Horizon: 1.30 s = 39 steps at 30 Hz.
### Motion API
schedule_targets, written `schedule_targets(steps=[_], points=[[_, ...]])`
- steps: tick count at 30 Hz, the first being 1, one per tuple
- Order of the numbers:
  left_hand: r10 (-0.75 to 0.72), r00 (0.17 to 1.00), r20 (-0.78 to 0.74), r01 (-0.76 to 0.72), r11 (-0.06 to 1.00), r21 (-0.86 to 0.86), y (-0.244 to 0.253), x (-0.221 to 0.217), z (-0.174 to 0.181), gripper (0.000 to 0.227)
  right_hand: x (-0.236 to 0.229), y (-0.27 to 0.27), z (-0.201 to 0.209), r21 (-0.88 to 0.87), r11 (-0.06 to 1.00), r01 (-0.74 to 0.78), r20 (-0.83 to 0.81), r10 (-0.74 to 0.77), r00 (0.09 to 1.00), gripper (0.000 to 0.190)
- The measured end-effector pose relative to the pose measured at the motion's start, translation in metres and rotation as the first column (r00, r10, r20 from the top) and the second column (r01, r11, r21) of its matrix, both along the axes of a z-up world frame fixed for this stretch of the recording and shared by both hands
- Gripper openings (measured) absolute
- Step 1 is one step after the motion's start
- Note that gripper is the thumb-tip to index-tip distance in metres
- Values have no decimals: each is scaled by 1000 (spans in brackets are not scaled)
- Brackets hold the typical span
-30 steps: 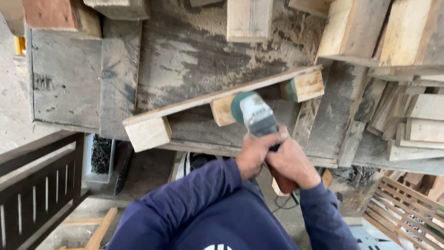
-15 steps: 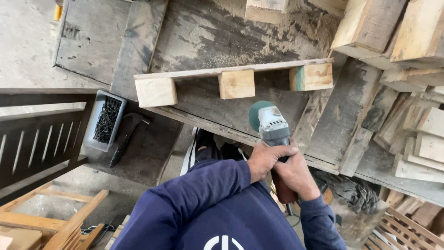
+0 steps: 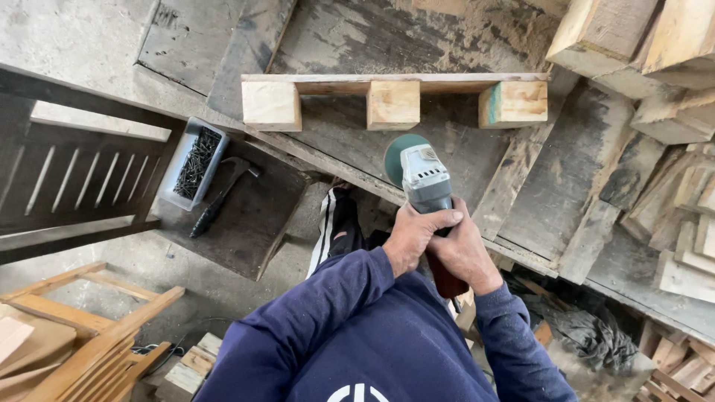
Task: The person uses an angle grinder with a sanding disc to smooth the surfaces of small wooden blocks. They hold the blocks with one hand while operating the tool with the other, moving the grinder along the edges and faces of the wood pieces.
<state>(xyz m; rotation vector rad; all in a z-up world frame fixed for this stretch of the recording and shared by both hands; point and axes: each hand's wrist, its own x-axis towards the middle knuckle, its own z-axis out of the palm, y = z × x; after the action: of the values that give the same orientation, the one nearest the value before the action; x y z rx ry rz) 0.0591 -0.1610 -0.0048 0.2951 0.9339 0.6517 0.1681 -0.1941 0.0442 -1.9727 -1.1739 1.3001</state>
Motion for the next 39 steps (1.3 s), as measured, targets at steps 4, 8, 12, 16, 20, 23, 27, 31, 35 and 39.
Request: schedule_targets(steps=[4, 8, 12, 16, 20, 23, 27, 31, 35, 39], points=[[-19, 1000, -4, 19, 1000, -23, 16, -13, -5, 38, -18, 15, 3, -20, 999, 31, 7, -31, 999, 78], [-98, 995, 2, 98, 992, -75, 38, -32, -11, 37, -39, 34, -1, -54, 996, 72, 76, -67, 995, 80], [-129, 989, 71, 132, 990, -44, 59, -46, -16, 33, -57, 52, -3, -96, 990, 99, 83, -92, 992, 86], [-171, 981, 87, 176, 983, -57, 84, -59, -19, 32, -70, 75, 1, -101, 990, 95, 171, -76, 982, 82], [-196, 976, 92, 206, 971, -123, 97, -64, -18, 32, -75, 88, 4, -139, 985, 104, 195, -76, 978, 82], [-226, 968, 107, 239, 962, -130, 104, -67, -16, 32, -78, 95, 4, -176, 979, 105, 235, -62, 970, 81], [-202, 972, 118, 219, 963, -155, 96, -75, -13, 35, -85, 90, 5, -185, 977, 104, 241, -57, 969, 79], [-221, 971, 97, 232, 964, -129, 86, -84, -11, 36, -93, 83, 10, -240, 964, 119, 237, -61, 970, 76], [-194, 979, 66, 203, 961, -187, 84, -97, -11, 36, -105, 86, 12, -300, 951, 74, 210, -10, 978, 76], [-40, 999, -6, 38, 989, -146, 88, -119, -5, 37, -122, 103, 12, -156, 987, -38, 81, 51, 995, 79]])
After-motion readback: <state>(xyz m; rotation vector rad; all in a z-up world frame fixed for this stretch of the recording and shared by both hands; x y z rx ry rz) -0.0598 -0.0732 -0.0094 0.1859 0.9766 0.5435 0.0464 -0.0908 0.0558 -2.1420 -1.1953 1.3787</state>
